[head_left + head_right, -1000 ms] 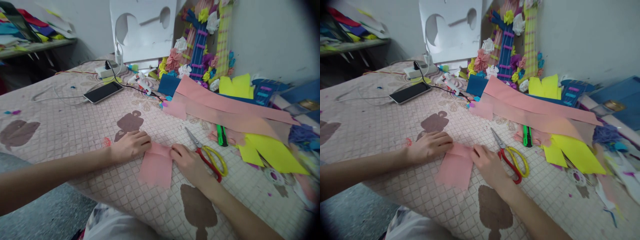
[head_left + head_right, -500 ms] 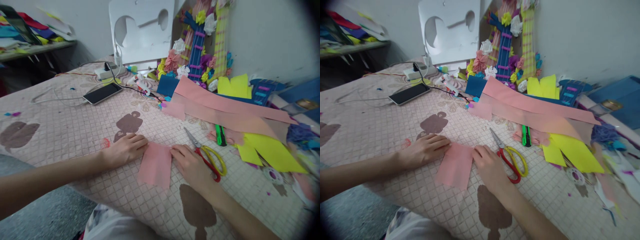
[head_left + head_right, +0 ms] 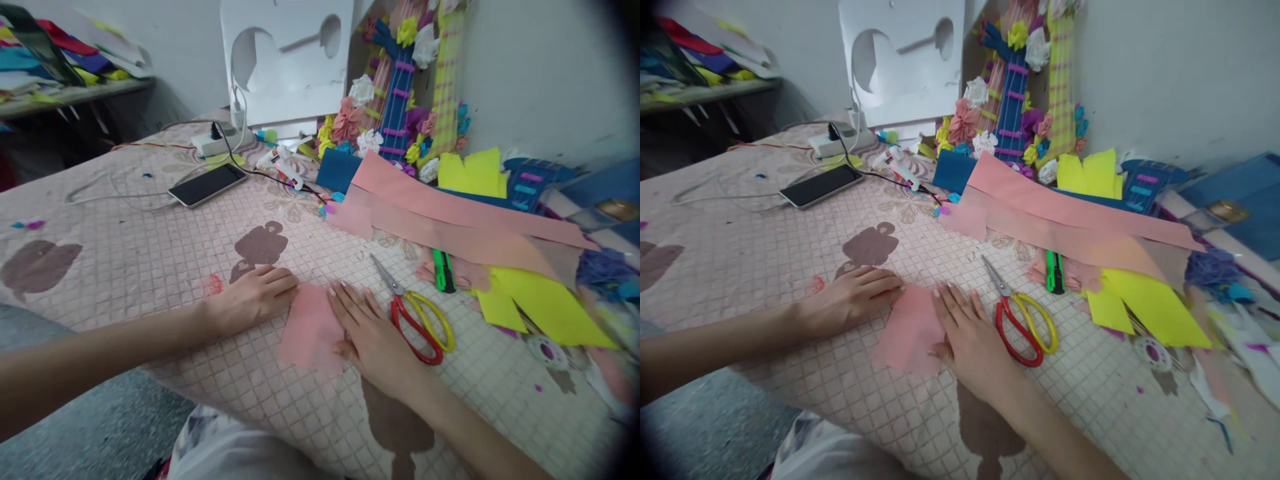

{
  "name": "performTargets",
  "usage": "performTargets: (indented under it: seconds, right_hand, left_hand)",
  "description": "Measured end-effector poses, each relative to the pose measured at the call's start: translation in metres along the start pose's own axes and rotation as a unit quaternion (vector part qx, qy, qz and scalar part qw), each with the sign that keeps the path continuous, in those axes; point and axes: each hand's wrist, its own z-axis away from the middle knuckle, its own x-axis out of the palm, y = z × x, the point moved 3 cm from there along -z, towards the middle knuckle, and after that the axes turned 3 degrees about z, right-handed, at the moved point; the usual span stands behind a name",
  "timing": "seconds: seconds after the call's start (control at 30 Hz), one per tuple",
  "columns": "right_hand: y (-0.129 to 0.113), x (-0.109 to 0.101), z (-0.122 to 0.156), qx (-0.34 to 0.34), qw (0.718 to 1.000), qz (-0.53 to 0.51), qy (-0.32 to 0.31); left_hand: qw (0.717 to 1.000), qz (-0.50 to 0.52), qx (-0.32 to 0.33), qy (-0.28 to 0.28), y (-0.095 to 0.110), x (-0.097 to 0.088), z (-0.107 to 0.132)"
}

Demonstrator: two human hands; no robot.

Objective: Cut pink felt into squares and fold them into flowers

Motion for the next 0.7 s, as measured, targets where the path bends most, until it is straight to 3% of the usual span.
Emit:
performTargets:
  seconds: [0.1,0.23,0.37,0.57,0.7]
  right_hand:
    - [0.005,0.0,0.007,0.012,1.0,0.001,0.008]
    - [0.003,0.002,0.007,0.018,1.0,-0.008,0.007]
    - [0.003,0.005,0.007,0.019,1.0,-0.015,0.01]
    - [0.006,0.0,0.007,0.023,0.998,-0.057,0.021]
    - [0.013,-0.017,-0.005,0.073,0.986,-0.135,0.071]
  left_hand:
    - [0.999,0.03,-0.018,-0.011,0.0,-0.006,-0.003]
    - [0.995,0.088,-0.036,0.023,0.01,-0.013,-0.02]
    - [0.987,0.155,0.011,-0.046,0.026,0.0,-0.031]
    - [0.98,0.154,-0.078,-0.095,0.013,0.009,-0.002]
    - [0.983,0.144,-0.1,-0.058,0.008,-0.001,0.006]
